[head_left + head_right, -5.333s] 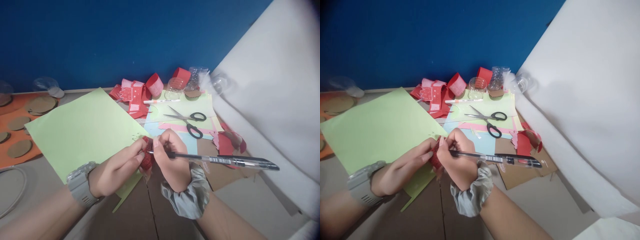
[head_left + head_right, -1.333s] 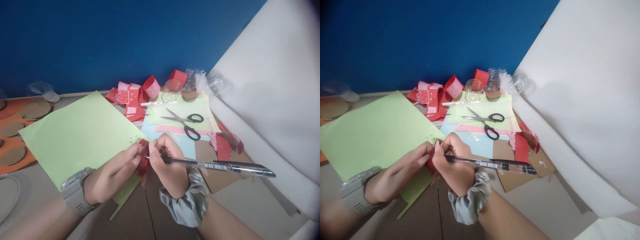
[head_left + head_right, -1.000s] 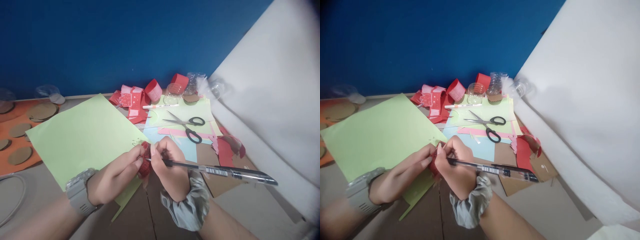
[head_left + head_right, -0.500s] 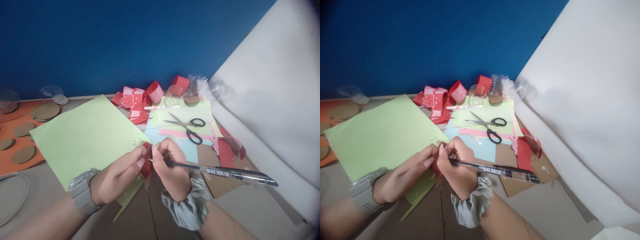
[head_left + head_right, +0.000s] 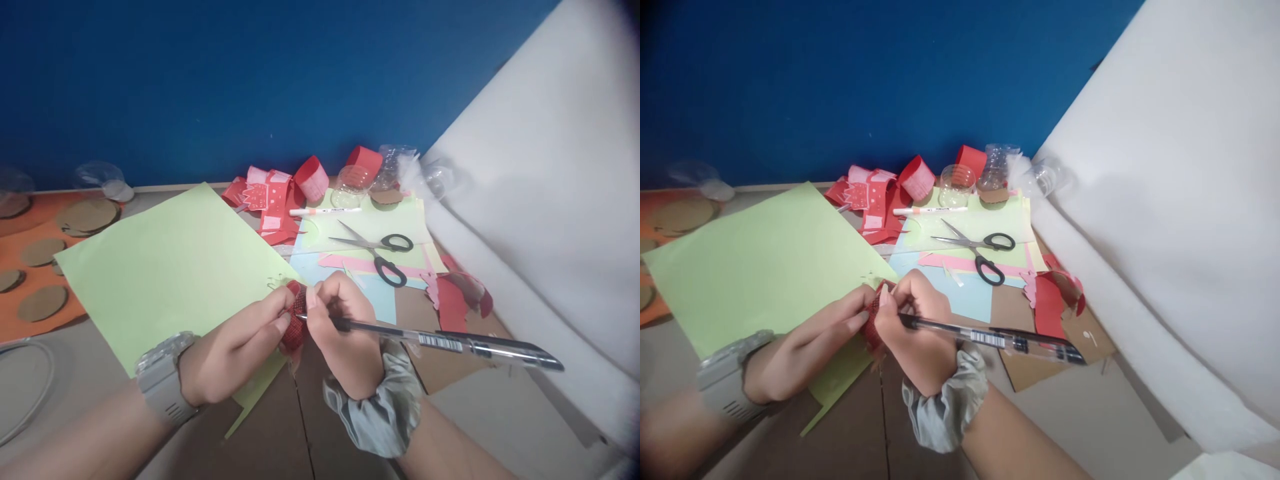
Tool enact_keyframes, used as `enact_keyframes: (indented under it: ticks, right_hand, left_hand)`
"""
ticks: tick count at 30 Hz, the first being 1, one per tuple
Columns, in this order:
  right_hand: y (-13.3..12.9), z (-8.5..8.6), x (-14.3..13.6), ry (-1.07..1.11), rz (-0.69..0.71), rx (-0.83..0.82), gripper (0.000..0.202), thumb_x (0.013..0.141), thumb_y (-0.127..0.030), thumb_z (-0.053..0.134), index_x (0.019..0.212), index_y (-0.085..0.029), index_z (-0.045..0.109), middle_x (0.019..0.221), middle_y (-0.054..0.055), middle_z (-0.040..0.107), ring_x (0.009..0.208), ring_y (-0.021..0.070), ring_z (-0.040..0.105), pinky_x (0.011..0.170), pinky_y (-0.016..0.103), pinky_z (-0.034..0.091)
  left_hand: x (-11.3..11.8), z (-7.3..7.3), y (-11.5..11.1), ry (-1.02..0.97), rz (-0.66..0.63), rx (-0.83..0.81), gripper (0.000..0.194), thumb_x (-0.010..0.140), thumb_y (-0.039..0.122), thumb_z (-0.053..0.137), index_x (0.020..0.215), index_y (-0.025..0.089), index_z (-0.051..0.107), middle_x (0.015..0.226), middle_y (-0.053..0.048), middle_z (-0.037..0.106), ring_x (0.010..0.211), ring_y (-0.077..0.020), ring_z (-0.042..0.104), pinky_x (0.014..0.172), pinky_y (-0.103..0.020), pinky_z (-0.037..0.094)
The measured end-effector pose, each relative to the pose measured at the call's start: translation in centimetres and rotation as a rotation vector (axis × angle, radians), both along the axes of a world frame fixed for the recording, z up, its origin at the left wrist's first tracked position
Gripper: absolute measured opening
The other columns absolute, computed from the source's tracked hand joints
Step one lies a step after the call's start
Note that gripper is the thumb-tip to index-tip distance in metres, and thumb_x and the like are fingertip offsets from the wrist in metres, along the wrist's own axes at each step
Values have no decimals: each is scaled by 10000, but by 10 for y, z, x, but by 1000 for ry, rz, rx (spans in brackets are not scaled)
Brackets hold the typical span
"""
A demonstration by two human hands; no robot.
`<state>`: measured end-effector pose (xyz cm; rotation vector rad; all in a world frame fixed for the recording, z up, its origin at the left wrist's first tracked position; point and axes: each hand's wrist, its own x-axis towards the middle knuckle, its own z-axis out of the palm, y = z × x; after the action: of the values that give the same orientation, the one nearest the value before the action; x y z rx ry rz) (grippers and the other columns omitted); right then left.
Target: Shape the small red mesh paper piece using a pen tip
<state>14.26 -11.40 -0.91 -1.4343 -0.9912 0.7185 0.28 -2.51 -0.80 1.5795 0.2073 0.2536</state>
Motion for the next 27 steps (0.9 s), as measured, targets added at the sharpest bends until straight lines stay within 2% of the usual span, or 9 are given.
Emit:
enact_keyframes:
  ticks: [8,27]
  right_hand:
    - [1,0,-1,28,-2,13,285,910,-234,524,671,-217,370,564,-69,358,496,84,335,467,240,281]
    - [2,5,0,-17,9,47,280,895,-220,516,663,-219,359,560,-68,362,496,82,325,462,239,284]
  left_hand:
    - [3,3,-1,-24,14,18,276,1047,244,254,906,168,479,876,-47,515,811,-179,490,795,-311,420]
    - [3,3,2,0,-11,6,287,1051,222,245,916,162,492,896,-49,539,837,-183,503,819,-306,407]
